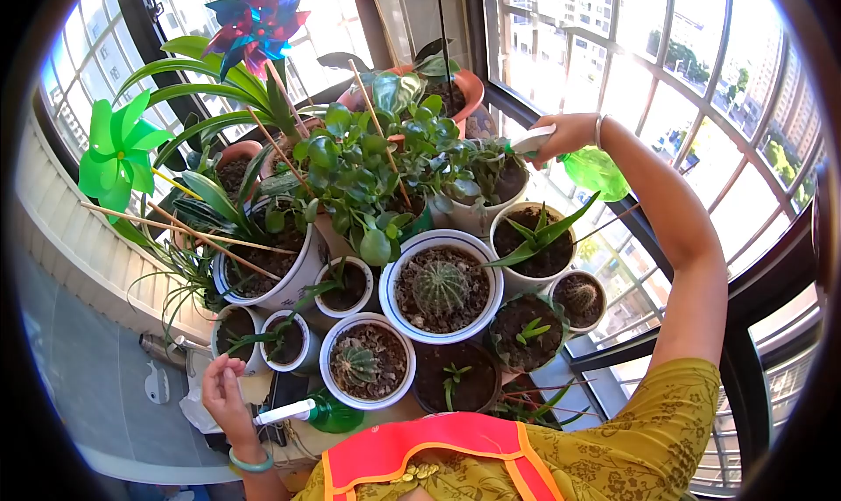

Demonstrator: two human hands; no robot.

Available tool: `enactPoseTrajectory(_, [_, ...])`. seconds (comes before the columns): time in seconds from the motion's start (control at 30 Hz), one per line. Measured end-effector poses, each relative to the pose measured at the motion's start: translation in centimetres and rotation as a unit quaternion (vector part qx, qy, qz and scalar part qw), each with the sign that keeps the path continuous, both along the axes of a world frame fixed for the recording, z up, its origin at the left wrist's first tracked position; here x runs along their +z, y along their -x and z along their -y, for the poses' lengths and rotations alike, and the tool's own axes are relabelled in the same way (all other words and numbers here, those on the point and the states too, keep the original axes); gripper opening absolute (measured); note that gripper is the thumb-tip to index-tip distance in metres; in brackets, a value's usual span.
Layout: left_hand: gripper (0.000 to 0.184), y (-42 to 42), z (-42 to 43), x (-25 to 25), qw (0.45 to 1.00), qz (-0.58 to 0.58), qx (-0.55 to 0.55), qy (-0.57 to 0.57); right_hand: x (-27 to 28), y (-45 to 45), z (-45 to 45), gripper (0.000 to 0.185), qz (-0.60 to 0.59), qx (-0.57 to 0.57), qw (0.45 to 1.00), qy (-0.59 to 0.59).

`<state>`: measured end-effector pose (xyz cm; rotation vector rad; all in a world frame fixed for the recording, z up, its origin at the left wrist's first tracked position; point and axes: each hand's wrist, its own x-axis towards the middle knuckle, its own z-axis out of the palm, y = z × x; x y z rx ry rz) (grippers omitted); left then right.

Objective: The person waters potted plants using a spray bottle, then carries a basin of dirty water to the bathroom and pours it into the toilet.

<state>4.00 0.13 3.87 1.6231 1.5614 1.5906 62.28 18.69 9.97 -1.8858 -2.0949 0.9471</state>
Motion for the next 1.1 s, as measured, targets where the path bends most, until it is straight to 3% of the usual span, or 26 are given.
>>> enactPoseTrajectory(0.17, [0.017,-0.1,-0.2,0.0,1.000,0.016,-0.003,-0.002,1.2,2.9,1.5,0.035,0.024,-0.045,0.999,0.001])
enactPoseTrajectory(0.37, [0.018,0.3,0.2,0.0,1.000,0.018,-0.009,-0.006,0.8,2.9,1.3,0.033,-0.002,0.020,0.999,0.051])
enactPoseTrajectory(0.47, [0.018,0.6,0.2,-0.3,1.000,0.017,-0.004,-0.016,-0.1,2.7,0.9,0.032,0.044,0.004,0.999,-0.021])
enactPoseTrajectory(0.53, [0.018,0.7,0.3,-0.4,1.000,0.018,-0.002,-0.017,1.0,3.9,1.6,0.034,0.036,0.045,0.996,0.071])
enactPoseTrajectory(0.63, [0.018,0.8,0.5,-0.3,1.000,0.016,-0.005,-0.015,0.9,4.1,1.8,0.036,0.061,0.040,0.994,0.081])
enactPoseTrajectory(0.77, [0.018,1.0,0.7,-0.3,1.000,0.025,-0.003,-0.018,-0.6,3.5,1.5,0.030,0.004,0.049,0.999,0.021])
enactPoseTrajectory(0.87, [0.018,1.1,0.8,-0.4,1.000,0.021,-0.001,-0.015,-0.4,3.7,1.6,0.028,0.013,0.099,0.992,0.073])
enactPoseTrajectory(1.1, [0.018,1.1,0.9,-0.4,1.000,0.019,-0.005,-0.013,-0.9,4.4,2.5,0.035,0.012,0.062,0.998,0.028])
